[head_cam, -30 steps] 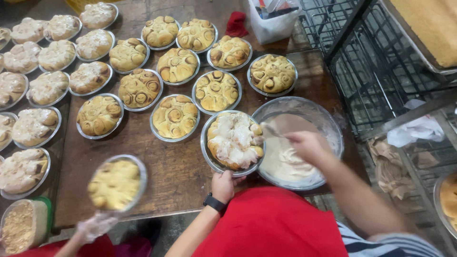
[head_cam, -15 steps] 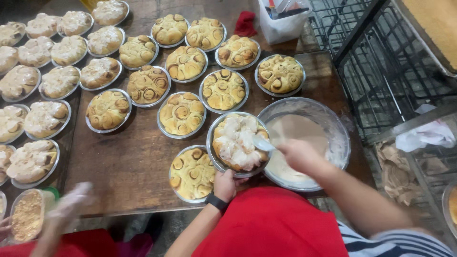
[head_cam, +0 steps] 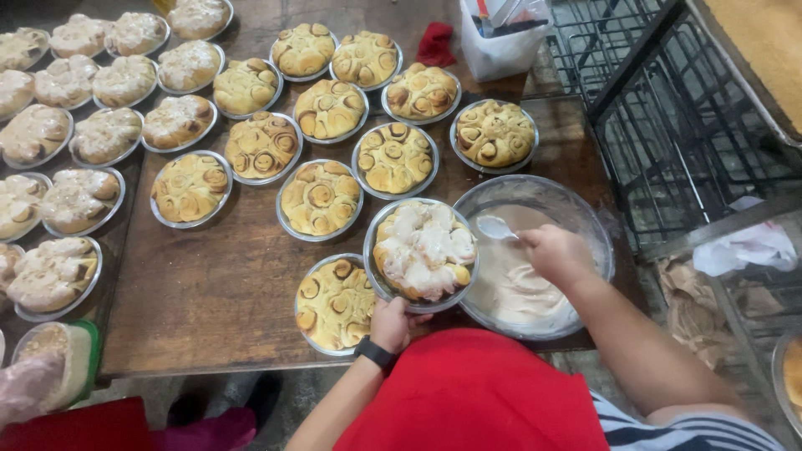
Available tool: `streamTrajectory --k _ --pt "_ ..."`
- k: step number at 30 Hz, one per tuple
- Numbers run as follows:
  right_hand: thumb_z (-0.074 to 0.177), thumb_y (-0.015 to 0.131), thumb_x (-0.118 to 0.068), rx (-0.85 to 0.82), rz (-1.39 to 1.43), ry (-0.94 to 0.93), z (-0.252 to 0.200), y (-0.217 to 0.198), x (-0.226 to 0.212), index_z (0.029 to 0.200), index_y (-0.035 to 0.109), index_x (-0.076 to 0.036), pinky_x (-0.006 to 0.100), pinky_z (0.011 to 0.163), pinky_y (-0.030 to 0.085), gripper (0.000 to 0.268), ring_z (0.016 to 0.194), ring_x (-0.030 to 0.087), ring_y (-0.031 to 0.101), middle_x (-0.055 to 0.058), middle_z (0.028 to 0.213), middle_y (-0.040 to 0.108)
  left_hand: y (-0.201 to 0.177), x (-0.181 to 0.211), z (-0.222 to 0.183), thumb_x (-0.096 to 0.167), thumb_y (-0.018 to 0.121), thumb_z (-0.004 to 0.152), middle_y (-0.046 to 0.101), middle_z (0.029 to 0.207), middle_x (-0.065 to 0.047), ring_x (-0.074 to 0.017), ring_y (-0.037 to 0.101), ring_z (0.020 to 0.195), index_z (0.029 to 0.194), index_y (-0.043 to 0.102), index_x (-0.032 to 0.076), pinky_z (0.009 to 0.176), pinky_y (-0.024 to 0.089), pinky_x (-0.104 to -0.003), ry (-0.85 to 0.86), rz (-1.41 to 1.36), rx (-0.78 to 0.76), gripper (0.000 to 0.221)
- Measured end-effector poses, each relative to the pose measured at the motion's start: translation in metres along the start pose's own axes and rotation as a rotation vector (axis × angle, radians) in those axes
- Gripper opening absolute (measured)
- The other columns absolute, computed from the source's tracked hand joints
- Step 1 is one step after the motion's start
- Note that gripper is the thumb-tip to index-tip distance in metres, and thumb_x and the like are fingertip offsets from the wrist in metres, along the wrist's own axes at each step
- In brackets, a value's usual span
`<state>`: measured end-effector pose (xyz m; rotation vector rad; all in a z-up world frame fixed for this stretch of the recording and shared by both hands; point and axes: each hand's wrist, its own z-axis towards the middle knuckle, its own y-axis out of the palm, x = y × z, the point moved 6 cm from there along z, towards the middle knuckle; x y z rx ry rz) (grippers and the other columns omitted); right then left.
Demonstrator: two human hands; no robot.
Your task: The person applies glaze from a bowl to multiple loaves of bread in individual foil tins using a spoon.
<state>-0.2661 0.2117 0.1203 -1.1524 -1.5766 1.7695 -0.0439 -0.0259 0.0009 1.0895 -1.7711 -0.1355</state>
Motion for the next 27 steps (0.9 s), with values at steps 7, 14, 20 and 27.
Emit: streamTrajectory --k 7,14,20,27 --pt "0.086 0.067 -0.030 -0.131 0.012 0.020 -0.003 -0.011 -0.008 0.104 0.080 -0.027 0.042 0.084 0.057 0.022 0.098 0.029 0.071 0.005 0.103 0.075 0.002 0.000 0.002 0.002 0.044 0.097 0.069 0.122 -0.019 -0.0310 0.075 0.090 0.142 0.048 0.005 0.064 0.067 -0.039 0.030 0.004 -0.031 0.045" --pt "0.082 0.065 -0.019 -0.093 0.000 -0.214 -0.015 -0.060 -0.052 0.094 0.081 -0.024 0.045 0.072 0.054 0.021 0.086 0.031 0.069 0.005 0.088 0.070 0.014 0.024 -0.007 0.000 0.041 0.091 0.070 0.118 -0.019 -0.0298 0.075 0.083 0.141 0.043 0.012 0.058 0.063 -0.037 0.010 0.085 -0.019 0.052" --pt "0.075 0.068 -0.017 0.187 -0.138 -0.841 -0.011 -0.076 -0.109 0.082 0.078 -0.023 0.042 0.069 0.051 0.014 0.076 0.025 0.067 0.002 0.071 0.063 0.027 0.031 -0.012 0.004 0.043 0.094 0.070 0.117 -0.016 -0.0281 0.073 0.081 0.141 0.045 0.010 0.056 0.062 -0.037 0.008 0.192 -0.034 0.048" --pt "0.073 0.065 -0.015 0.241 -0.179 -0.878 0.005 -0.063 -0.130 0.080 0.075 -0.021 0.041 0.072 0.052 0.014 0.078 0.023 0.068 0.001 0.076 0.065 0.027 0.026 -0.012 -0.002 0.039 0.088 0.069 0.118 -0.020 -0.0305 0.074 0.083 0.141 0.042 0.009 0.059 0.065 -0.040 0.008 0.161 -0.094 0.054"
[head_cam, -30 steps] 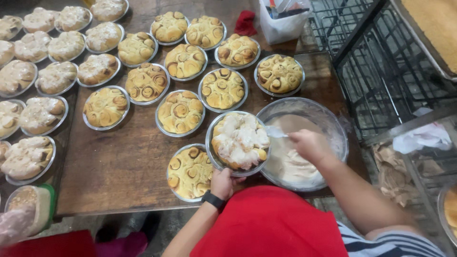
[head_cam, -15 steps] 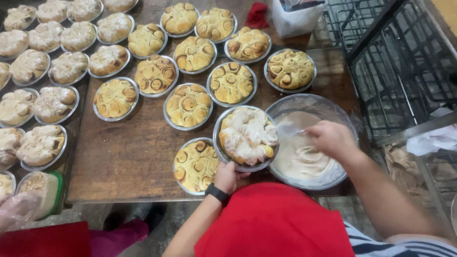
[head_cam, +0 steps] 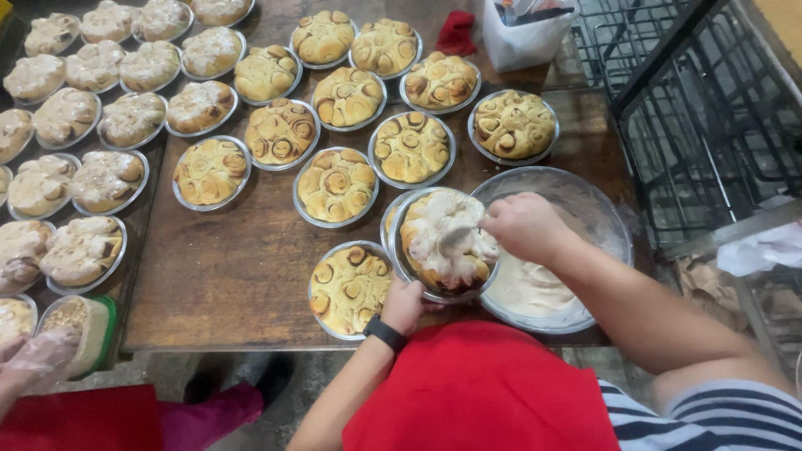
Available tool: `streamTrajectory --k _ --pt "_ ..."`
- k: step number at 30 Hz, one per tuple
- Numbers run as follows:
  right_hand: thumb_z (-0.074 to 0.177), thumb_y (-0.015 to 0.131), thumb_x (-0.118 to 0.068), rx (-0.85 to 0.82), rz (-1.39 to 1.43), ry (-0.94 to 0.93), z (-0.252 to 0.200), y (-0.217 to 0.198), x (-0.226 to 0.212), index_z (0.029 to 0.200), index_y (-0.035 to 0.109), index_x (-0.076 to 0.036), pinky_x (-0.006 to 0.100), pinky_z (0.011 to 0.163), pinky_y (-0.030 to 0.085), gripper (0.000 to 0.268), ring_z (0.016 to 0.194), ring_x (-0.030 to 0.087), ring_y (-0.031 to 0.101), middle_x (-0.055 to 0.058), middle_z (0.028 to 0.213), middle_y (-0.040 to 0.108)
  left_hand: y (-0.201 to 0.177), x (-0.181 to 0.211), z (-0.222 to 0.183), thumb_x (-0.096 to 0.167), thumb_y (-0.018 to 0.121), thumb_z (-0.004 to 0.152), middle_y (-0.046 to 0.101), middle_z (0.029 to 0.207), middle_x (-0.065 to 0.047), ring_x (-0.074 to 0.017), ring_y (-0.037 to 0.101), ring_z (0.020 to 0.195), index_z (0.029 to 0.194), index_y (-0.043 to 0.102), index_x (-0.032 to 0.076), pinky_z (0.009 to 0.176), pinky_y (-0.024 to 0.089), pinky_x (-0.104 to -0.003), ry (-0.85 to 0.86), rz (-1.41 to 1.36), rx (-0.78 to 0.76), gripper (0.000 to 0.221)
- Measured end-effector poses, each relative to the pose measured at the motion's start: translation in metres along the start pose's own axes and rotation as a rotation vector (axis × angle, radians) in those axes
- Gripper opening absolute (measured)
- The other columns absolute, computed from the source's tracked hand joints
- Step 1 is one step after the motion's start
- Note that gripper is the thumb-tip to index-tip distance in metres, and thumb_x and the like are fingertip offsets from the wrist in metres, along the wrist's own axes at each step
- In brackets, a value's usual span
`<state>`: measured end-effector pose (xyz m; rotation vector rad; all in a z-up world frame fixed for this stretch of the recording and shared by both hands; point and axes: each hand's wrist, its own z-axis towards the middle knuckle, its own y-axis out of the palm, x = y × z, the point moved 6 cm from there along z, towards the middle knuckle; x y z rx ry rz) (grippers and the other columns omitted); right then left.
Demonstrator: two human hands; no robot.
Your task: The person applies glaze from a bowl to multiple loaves of bread in individual foil tins using a spoon.
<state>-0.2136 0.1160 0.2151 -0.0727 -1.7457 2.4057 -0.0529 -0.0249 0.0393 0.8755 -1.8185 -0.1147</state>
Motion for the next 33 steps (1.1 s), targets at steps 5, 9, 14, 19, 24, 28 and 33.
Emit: streamTrajectory --k 5,9,14,19,24,28,33 --pt "0.080 0.066 -0.017 0.053 -0.107 0.308 -0.009 0.006 0.031 0.087 0.076 -0.021 0.040 0.063 0.054 0.013 0.071 0.024 0.068 0.002 0.079 0.066 -0.002 -0.003 0.000 -0.003 0.039 0.086 0.068 0.118 -0.019 -0.0309 0.074 0.083 0.141 0.041 0.012 0.058 0.064 -0.040 -0.021 0.004 0.054 0.057" --pt "0.078 0.071 -0.028 0.124 -0.037 0.382 -0.030 -0.003 0.039 0.086 0.077 -0.020 0.043 0.064 0.055 0.012 0.074 0.029 0.068 0.004 0.079 0.067 -0.001 0.000 -0.006 -0.004 0.040 0.084 0.067 0.118 -0.019 -0.0312 0.073 0.080 0.141 0.041 0.013 0.057 0.063 -0.040 -0.031 0.003 0.070 0.060" --pt "0.075 0.071 -0.020 -0.110 0.086 0.618 -0.053 0.019 0.058 0.088 0.079 -0.023 0.044 0.069 0.057 0.016 0.081 0.029 0.071 0.003 0.092 0.072 -0.009 -0.007 -0.003 0.003 0.043 0.089 0.070 0.114 -0.017 -0.0287 0.073 0.079 0.140 0.047 0.013 0.058 0.063 -0.039 -0.089 -0.001 0.091 0.052" --pt "0.084 0.067 -0.026 -0.016 0.103 0.683 -0.058 0.029 0.064 0.096 0.080 -0.024 0.045 0.074 0.056 0.018 0.085 0.030 0.071 0.004 0.093 0.073 -0.016 -0.014 0.005 0.008 0.045 0.093 0.073 0.111 -0.014 -0.0280 0.074 0.080 0.136 0.054 0.012 0.058 0.063 -0.037 -0.126 -0.044 0.073 0.045" --pt "0.089 0.066 -0.023 -0.045 0.087 0.783 -0.058 0.052 0.082 0.101 0.081 -0.023 0.046 0.078 0.056 0.020 0.089 0.033 0.070 0.008 0.099 0.073 -0.012 -0.007 0.001 0.015 0.052 0.098 0.073 0.108 -0.015 -0.0262 0.072 0.077 0.137 0.053 0.011 0.055 0.060 -0.034 -0.114 0.026 0.070 0.039" --pt "0.085 0.068 -0.028 -0.131 0.223 0.787 -0.079 0.050 0.069 0.099 0.082 -0.022 0.045 0.081 0.057 0.021 0.094 0.032 0.071 0.008 0.100 0.075 -0.011 -0.007 -0.001 0.008 0.046 0.090 0.074 0.108 -0.013 -0.0265 0.075 0.076 0.137 0.049 0.015 0.057 0.064 -0.037 -0.122 -0.032 0.077 0.048" --pt "0.087 0.072 -0.033 -0.338 0.353 0.934 -0.100 0.070 0.078 0.107 0.080 -0.019 0.042 0.086 0.058 0.025 0.095 0.033 0.073 0.012 0.104 0.077 -0.014 -0.013 0.007 0.010 0.049 0.100 0.072 0.109 -0.021 -0.0277 0.073 0.075 0.140 0.052 0.004 0.058 0.062 -0.037 -0.005 -0.007 -0.013 0.040"
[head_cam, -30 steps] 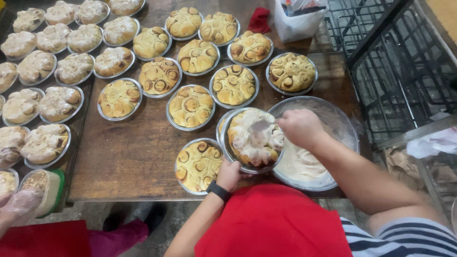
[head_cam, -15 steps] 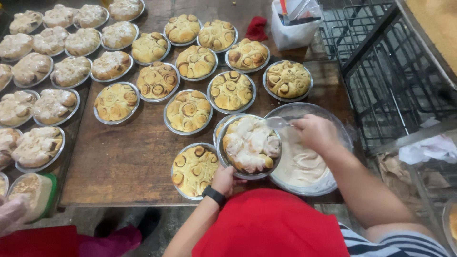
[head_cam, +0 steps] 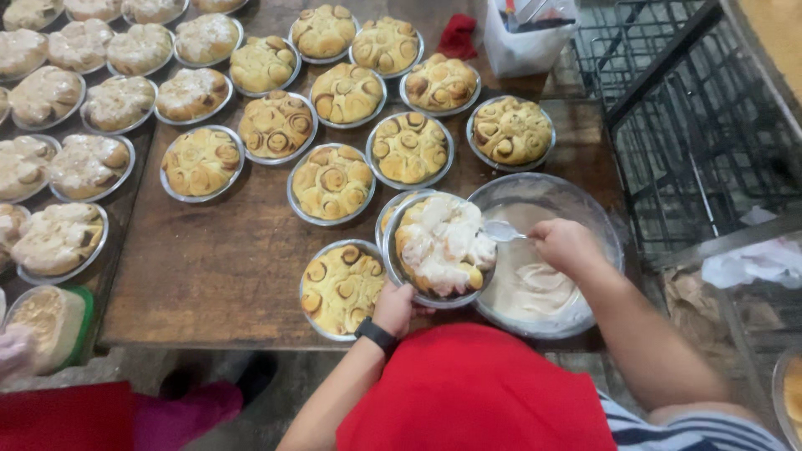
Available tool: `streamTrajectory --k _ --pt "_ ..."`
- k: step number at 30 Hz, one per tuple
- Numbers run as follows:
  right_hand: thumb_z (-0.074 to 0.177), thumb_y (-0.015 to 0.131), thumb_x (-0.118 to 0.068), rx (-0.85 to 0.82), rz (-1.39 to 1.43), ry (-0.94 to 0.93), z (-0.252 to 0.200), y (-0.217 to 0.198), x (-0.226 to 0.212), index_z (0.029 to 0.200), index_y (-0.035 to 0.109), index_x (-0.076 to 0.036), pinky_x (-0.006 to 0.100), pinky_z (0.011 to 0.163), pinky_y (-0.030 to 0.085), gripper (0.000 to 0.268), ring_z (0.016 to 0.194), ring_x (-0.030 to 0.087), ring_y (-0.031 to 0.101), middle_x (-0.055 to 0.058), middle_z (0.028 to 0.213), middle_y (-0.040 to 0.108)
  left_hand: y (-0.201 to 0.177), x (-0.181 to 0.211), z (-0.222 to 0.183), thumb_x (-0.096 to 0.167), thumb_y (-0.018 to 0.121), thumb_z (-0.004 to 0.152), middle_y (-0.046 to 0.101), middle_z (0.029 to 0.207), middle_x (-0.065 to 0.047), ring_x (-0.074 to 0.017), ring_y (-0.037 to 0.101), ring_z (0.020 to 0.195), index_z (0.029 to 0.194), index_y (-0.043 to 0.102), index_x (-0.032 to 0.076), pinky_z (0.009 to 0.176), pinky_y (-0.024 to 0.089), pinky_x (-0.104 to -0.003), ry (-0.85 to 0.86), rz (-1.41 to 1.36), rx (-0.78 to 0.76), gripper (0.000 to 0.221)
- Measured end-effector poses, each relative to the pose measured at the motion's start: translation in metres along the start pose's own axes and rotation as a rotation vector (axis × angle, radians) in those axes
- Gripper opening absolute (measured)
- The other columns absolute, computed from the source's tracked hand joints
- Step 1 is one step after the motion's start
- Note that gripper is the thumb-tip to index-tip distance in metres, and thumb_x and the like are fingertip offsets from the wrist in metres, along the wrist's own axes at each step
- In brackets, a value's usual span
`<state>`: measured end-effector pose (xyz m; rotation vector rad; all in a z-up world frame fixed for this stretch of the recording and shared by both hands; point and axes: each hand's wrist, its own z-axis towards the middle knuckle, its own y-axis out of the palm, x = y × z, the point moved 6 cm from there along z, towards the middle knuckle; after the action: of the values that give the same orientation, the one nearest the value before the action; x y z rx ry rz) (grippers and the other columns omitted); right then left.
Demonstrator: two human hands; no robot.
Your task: The person applies glaze from a bowl to multiple loaves of bread in individual foil tins using a spoon.
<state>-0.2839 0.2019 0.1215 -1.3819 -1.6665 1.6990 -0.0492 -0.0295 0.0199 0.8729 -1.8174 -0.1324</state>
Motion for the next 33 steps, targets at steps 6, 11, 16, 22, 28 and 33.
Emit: streamTrajectory --k 6,11,16,22,28,33 --pt "0.085 0.067 -0.021 0.129 0.162 -0.047 -0.033 0.004 0.002 0.107 0.080 -0.017 0.041 0.083 0.058 0.026 0.093 0.030 0.074 0.011 0.106 0.076 -0.004 -0.014 -0.003 0.002 0.041 0.089 0.071 0.115 -0.017 -0.0298 0.075 0.080 0.137 0.051 0.010 0.060 0.065 -0.040 -0.086 -0.059 0.076 0.049" --pt "0.088 0.068 -0.031 -0.136 0.080 -0.023 -0.082 0.032 -0.018 0.105 0.081 -0.021 0.039 0.087 0.058 0.024 0.096 0.028 0.074 0.007 0.105 0.079 -0.006 -0.024 0.003 0.002 0.039 0.092 0.071 0.116 -0.021 -0.0318 0.075 0.081 0.136 0.050 0.006 0.058 0.064 -0.039 -0.010 -0.086 0.044 0.046" --pt "0.091 0.063 -0.029 -0.089 -0.168 0.153 -0.092 -0.015 -0.012 0.112 0.078 -0.027 0.046 0.087 0.057 0.026 0.099 0.033 0.072 0.009 0.109 0.076 -0.006 -0.028 0.003 0.003 0.042 0.095 0.071 0.112 -0.021 -0.0317 0.074 0.079 0.138 0.050 0.003 0.058 0.065 -0.038 -0.007 -0.101 0.036 0.044" --pt "0.093 0.058 -0.025 0.060 -0.073 -0.170 -0.102 0.016 -0.064 0.099 0.076 -0.020 0.047 0.080 0.057 0.020 0.092 0.033 0.072 0.010 0.096 0.075 -0.004 -0.022 0.000 0.003 0.041 0.093 0.071 0.113 -0.019 -0.0309 0.076 0.081 0.138 0.047 0.006 0.059 0.065 -0.038 -0.024 -0.137 0.046 0.046" --pt "0.094 0.057 -0.023 -0.003 0.071 -0.045 -0.107 0.042 -0.033 0.112 0.073 -0.017 0.048 0.081 0.055 0.024 0.095 0.037 0.071 0.015 0.101 0.075 -0.002 -0.022 0.001 0.001 0.044 0.091 0.071 0.114 -0.018 -0.0302 0.076 0.080 0.138 0.046 0.008 0.057 0.064 -0.037 -0.058 -0.154 0.067 0.048" --pt "0.092 0.060 -0.024 -0.177 0.281 0.068 -0.121 0.056 -0.014 0.111 0.073 -0.011 0.039 0.087 0.055 0.026 0.100 0.028 0.073 0.012 0.106 0.077 0.002 -0.019 -0.004 0.000 0.042 0.091 0.070 0.112 -0.020 -0.0307 0.075 0.078 0.138 0.044 0.009 0.055 0.063 -0.036 -0.086 -0.207 0.098 0.048"
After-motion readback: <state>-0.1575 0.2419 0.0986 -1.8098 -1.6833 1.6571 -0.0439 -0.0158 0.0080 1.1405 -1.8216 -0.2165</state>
